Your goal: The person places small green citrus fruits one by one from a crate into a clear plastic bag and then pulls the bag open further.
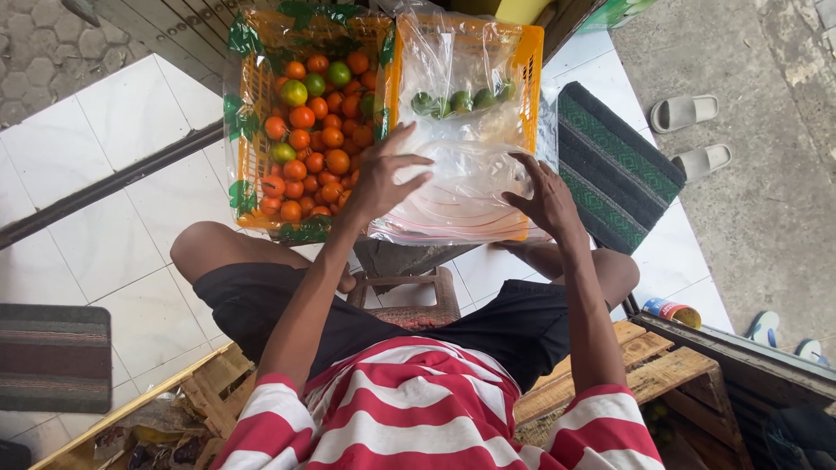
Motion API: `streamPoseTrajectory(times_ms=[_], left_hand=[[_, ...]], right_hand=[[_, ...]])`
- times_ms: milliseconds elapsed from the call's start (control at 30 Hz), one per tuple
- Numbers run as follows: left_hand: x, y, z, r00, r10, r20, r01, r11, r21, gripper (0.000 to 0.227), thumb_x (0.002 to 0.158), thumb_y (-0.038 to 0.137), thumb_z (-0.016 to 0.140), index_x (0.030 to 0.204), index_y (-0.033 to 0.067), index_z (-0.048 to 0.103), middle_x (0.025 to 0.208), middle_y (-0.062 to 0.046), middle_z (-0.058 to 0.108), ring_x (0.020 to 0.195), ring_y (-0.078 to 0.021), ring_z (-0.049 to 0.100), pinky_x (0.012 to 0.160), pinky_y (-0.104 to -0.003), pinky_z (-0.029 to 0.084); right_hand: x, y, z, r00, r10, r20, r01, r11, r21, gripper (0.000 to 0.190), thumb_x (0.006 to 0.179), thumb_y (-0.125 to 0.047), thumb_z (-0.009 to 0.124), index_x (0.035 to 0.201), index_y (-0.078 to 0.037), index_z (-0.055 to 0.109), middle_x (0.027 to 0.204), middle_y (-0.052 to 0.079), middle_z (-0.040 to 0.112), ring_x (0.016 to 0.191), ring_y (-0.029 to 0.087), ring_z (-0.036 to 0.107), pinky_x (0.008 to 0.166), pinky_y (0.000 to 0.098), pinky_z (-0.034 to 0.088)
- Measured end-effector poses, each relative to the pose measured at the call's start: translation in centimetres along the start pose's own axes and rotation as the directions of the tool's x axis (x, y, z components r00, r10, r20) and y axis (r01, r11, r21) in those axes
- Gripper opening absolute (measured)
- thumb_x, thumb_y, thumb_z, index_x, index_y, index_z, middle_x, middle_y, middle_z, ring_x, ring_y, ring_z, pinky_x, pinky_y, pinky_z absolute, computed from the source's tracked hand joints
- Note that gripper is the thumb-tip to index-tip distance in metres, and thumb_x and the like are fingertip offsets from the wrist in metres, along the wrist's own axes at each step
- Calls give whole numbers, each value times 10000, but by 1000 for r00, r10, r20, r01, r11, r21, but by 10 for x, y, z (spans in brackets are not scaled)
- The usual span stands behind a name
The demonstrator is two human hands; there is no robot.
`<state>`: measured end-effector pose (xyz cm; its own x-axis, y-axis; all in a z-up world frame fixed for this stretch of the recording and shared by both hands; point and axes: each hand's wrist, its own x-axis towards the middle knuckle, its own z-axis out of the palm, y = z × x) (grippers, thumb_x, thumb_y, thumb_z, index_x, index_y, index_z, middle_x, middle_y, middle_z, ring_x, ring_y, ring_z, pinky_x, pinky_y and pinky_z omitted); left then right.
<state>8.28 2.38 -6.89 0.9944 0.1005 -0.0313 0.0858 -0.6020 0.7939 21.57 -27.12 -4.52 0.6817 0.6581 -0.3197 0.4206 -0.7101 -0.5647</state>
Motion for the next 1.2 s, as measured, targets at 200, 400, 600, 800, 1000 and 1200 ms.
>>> streamPoseTrajectory(times_ms=[200, 400, 600, 800, 1000, 1200], left_hand=[[-37, -29, -45, 957, -144, -252, 99, 979, -180, 331, 1101, 153, 468, 1400, 75, 588, 1370, -274, 534, 1275, -491, 548, 1019, -618, 486], [-61, -93, -61, 945, -269, -185, 301, 937, 175, 392, 1043, 39, 500, 1425, 91, 573, 1228, -224, 636, 1175, -436, 632, 915, -570, 535], [-57, -115, -56, 938, -330, -110, 347, 869, 354, 277, 1041, 187, 601, 1303, 110, 648, 1131, -152, 688, 1098, -363, 679, 881, -509, 561], [-55, -127, -50, 934, -351, -62, 347, 858, 379, 260, 1023, 226, 645, 1259, 119, 676, 1111, -124, 679, 1093, -347, 674, 869, -519, 559], [-53, -92, -58, 940, -341, -17, 325, 877, 353, 348, 989, 252, 692, 1292, 84, 658, 1173, -190, 621, 1133, -419, 634, 876, -559, 553], [-43, -113, -21, 917, -372, 147, 271, 848, 456, 469, 886, 452, 751, 1208, 115, 697, 1099, -164, 689, 1103, -392, 668, 874, -572, 559]], right_hand=[[0, 10, 21, 999, 15, -46, -14, 1000, 24, 706, 883, -251, 760, 1508, -227, 433, 1310, 343, 608, 1290, 618, 487, 1020, 696, 421], [-4, 4, 36, 995, 26, -94, -25, 1000, 13, 632, 937, -191, 683, 1516, -224, 432, 1226, 375, 624, 1257, 632, 506, 996, 697, 434], [-3, 15, 51, 981, -49, -188, 38, 998, -59, 620, 924, -190, 660, 1505, -281, 464, 1011, 324, 645, 1013, 595, 638, 790, 638, 511], [2, 28, 66, 961, -98, -258, 63, 988, -143, 616, 914, -184, 671, 1497, -290, 500, 907, 279, 625, 894, 530, 674, 702, 577, 543], [3, 32, 68, 962, -86, -261, 47, 987, -152, 614, 902, -206, 663, 1487, -319, 512, 917, 256, 631, 921, 501, 679, 713, 566, 547], [3, 29, 69, 970, -43, -241, 4, 987, -162, 598, 910, -240, 649, 1483, -348, 518, 907, 240, 629, 973, 482, 686, 728, 568, 539]])
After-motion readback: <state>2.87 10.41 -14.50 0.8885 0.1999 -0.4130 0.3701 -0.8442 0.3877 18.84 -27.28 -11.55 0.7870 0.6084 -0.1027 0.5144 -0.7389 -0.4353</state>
